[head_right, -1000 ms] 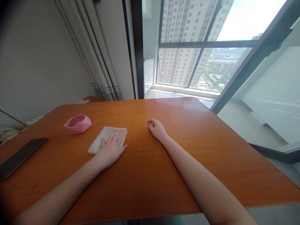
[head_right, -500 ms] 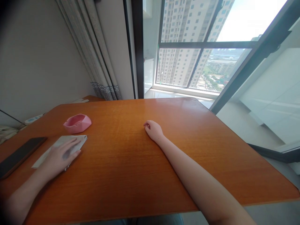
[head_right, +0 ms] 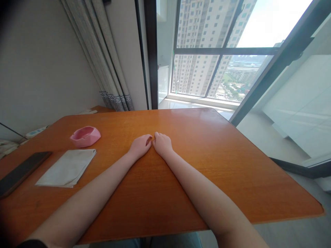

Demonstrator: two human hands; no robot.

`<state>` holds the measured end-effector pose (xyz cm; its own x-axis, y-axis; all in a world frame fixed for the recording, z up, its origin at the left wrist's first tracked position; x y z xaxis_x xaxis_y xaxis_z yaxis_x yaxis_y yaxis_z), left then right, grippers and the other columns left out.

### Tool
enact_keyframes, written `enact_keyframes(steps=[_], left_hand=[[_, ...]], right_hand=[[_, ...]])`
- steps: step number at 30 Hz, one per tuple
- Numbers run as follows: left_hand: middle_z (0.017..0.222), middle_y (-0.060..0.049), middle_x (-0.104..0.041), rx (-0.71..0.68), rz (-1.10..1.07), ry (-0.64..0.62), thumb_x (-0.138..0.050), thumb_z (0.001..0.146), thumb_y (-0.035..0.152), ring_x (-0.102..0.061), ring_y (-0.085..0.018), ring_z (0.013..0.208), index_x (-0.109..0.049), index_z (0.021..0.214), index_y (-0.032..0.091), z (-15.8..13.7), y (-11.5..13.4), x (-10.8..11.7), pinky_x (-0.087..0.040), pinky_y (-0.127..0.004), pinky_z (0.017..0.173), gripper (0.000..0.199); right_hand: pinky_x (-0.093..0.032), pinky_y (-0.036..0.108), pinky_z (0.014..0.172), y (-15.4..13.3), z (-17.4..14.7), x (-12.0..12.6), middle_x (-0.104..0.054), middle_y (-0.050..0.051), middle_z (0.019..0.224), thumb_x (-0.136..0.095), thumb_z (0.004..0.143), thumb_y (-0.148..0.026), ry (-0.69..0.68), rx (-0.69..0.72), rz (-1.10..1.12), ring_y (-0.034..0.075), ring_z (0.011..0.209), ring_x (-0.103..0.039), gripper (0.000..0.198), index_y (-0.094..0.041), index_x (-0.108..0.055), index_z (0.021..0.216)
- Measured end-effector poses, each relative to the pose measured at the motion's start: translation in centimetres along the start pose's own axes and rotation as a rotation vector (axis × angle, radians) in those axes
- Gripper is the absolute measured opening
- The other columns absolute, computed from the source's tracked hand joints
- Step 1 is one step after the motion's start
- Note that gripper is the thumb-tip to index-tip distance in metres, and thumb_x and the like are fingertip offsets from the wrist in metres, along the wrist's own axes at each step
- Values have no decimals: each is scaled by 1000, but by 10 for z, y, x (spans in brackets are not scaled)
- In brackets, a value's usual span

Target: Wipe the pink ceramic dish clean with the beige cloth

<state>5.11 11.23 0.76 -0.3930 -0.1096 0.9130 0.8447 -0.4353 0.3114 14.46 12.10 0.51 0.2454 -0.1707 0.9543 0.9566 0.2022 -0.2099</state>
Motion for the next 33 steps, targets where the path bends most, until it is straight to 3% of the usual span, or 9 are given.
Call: enact_keyframes(steps=[2, 5, 10, 23, 25, 27, 30, 33], left_hand=[[98, -9, -65, -25, 21, 14, -39, 86, 23, -60, -21, 88, -59, 105, 18, 10, 4, -5, -44, -33, 78, 29], [88, -7, -64, -125, -38, -8, -41, 84, 23, -59, -20, 81, -61, 99, 18, 10, 9, -6, -44, -31, 75, 26], [74, -5, -60, -206, -106, -39, -44, 78, 18, -54, -19, 70, -56, 75, 18, 4, 10, -2, -42, -30, 66, 12], [78, -5, -62, -230, -55, -41, -44, 80, 18, -56, -19, 74, -57, 80, 18, 6, 16, -4, -43, -31, 68, 13], [84, -6, -63, -220, 6, 0, -41, 83, 19, -57, -20, 78, -60, 85, 19, 8, 7, 10, -44, -32, 73, 18], [93, -8, -63, -139, 107, 156, -38, 85, 17, -57, -22, 87, -61, 94, 19, 7, -18, 42, -43, -36, 83, 25], [106, -11, -60, 98, 295, 461, -38, 85, 15, -52, -25, 105, -58, 108, 17, -17, -76, 103, -28, -47, 104, 31], [116, -15, -56, 329, 407, 552, -44, 84, 23, -49, -30, 111, -52, 116, 15, -56, -134, 139, -19, -57, 106, 33]], right_hand=[[-41, 26, 75, 0, 0, 0, -68, 7, 97, -40, 89, -21, -13, 35, 53, 19, 90, -62, 23, -19, -53, 108], [-40, 26, 77, -5, -2, 1, -68, 7, 100, -41, 89, -23, -22, 127, 103, 19, 93, -62, 30, -19, -49, 118], [-39, 27, 77, -12, -4, 0, -68, 7, 96, -41, 92, -28, -38, 231, 79, 19, 90, -61, 20, -19, -59, 92], [-39, 26, 74, -9, -3, -1, -67, 6, 90, -43, 90, -26, -23, 234, 136, 18, 84, -60, 18, -19, -60, 89], [-39, 25, 74, -5, -2, -2, -67, 5, 87, -43, 89, -25, -25, 233, 181, 17, 82, -60, 20, -19, -61, 94], [-40, 25, 74, -2, -1, -2, -67, 4, 86, -43, 88, -22, -34, 234, 238, 16, 81, -60, 22, -20, -62, 98], [-40, 24, 74, 3, 0, -1, -68, 3, 88, -44, 86, -21, -38, 219, 293, 15, 82, -60, 22, -20, -64, 95], [-40, 25, 74, 3, 0, 0, -68, 3, 89, -43, 86, -21, -34, 203, 277, 16, 83, -60, 23, -21, -64, 96]])
Point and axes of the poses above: each hand's wrist, its own z-axis towards the middle knuckle, its own x-axis out of the back of the hand, y = z × x, the point moved 9 cm from there along z, towards the middle knuckle
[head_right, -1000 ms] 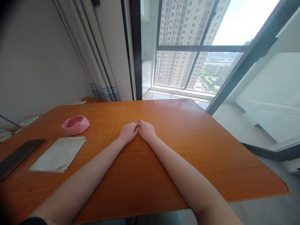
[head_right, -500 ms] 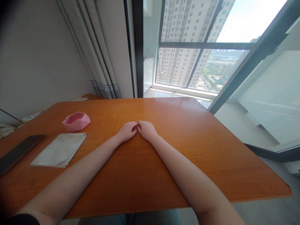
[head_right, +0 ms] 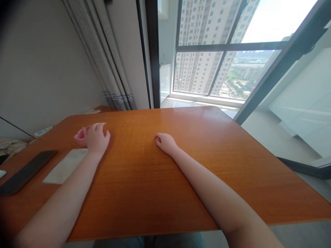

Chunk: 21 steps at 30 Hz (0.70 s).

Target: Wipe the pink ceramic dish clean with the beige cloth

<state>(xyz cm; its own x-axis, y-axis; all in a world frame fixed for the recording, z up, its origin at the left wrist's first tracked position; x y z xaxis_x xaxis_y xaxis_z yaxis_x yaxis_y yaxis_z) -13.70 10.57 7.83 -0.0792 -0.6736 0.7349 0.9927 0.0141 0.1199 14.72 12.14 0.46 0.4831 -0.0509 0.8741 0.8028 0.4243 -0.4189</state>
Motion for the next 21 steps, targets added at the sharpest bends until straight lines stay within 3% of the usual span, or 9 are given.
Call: enact_keyframes(steps=[2, 5, 8, 11, 14, 18, 21], left_hand=[[117, -18, -55, 107, 60, -53, -47, 84, 36, -47, -35, 112, -48, 119, 13, -6, -37, 1, -24, -62, 98, 42], [102, -20, -60, 175, 129, -258, -49, 81, 48, -52, -37, 103, -51, 108, 10, -13, -64, -19, -31, -61, 91, 46], [90, -18, -62, 214, 192, -324, -49, 80, 42, -54, -36, 97, -54, 95, 11, -13, -74, -31, -33, -57, 90, 35], [90, -17, -61, 207, 156, -263, -46, 81, 34, -54, -34, 96, -53, 88, 13, -8, -68, -29, -35, -54, 90, 22], [94, -15, -60, 120, 41, -166, -49, 80, 31, -52, -31, 98, -52, 88, 14, -4, -38, -18, -34, -50, 95, 18], [93, -11, -57, -164, -197, -118, -47, 84, 32, -50, -27, 97, -50, 85, 17, -15, 49, -4, -31, -48, 101, 15], [93, -8, -57, -387, -340, -175, -46, 86, 29, -50, -24, 96, -50, 86, 18, -37, 117, -2, -22, -50, 108, 11]], right_hand=[[-40, 25, 74, -2, 0, 0, -68, 3, 87, -43, 86, -21, 2, 1, -25, 16, 81, -60, 24, -22, -63, 98], [-40, 25, 74, -5, -1, 1, -68, 2, 86, -42, 87, -22, 5, -2, -44, 16, 81, -60, 24, -22, -63, 99], [-40, 25, 74, -5, -2, 1, -67, 2, 86, -42, 87, -22, -8, -2, -47, 16, 80, -60, 24, -21, -62, 100], [-40, 24, 74, -6, -2, 2, -67, 3, 86, -42, 88, -22, -11, -3, -51, 15, 80, -60, 24, -21, -62, 100], [-40, 24, 74, -6, -2, 2, -67, 3, 86, -42, 88, -22, -20, -5, -55, 16, 80, -60, 23, -21, -62, 100], [-41, 27, 78, -4, -1, 2, -68, 4, 88, -39, 91, -30, -16, -35, -3, 19, 86, -61, 30, -20, -57, 114], [-43, 30, 79, 0, -3, 9, -67, 6, 92, -24, 96, -38, 76, -70, 147, 20, 87, -62, 48, -18, -32, 139]])
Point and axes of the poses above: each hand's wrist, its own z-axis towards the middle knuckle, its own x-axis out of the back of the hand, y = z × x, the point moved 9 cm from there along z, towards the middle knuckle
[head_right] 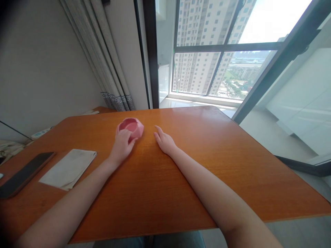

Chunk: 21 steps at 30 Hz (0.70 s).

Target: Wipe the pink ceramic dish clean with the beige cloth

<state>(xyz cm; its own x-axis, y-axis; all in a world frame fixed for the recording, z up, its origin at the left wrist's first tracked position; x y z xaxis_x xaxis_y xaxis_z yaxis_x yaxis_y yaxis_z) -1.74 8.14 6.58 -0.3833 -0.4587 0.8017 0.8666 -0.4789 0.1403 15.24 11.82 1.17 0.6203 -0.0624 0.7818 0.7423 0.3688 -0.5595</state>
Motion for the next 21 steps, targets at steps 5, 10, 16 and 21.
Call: enact_keyframes(steps=[5, 10, 16, 21], left_hand=[[99, -9, -58, -138, -157, -138, -45, 87, 29, -50, -23, 99, -51, 95, 18, -7, 45, -27, -25, -51, 107, 14], [97, -7, -59, -128, -208, -190, -47, 86, 30, -51, -23, 99, -53, 95, 18, -8, 31, -33, -23, -51, 108, 16], [102, -6, -61, -190, -263, -266, -49, 84, 27, -52, -22, 105, -56, 102, 19, -10, 34, -39, -16, -52, 112, 20], [129, -11, -50, -206, -325, -245, -50, 84, 33, -41, -23, 124, -49, 121, 20, -8, 36, -18, -23, -46, 112, 39]], right_hand=[[-45, 34, 86, -17, -5, 13, -62, 8, 108, -33, 93, -42, 53, 157, 76, 21, 95, -60, 57, -19, -22, 144], [-44, 40, 94, -39, -11, 13, -45, 13, 133, -54, 82, -53, 41, 275, -80, 25, 113, -51, 66, -23, -37, 139], [-29, 49, 110, -55, -15, -3, -28, 12, 148, -65, 74, -52, -6, 470, -50, 29, 139, -20, 58, -21, -53, 121], [-29, 50, 110, -51, -13, -6, -41, 15, 137, -67, 74, -46, -18, 482, 0, 29, 138, -22, 49, -17, -54, 112]])
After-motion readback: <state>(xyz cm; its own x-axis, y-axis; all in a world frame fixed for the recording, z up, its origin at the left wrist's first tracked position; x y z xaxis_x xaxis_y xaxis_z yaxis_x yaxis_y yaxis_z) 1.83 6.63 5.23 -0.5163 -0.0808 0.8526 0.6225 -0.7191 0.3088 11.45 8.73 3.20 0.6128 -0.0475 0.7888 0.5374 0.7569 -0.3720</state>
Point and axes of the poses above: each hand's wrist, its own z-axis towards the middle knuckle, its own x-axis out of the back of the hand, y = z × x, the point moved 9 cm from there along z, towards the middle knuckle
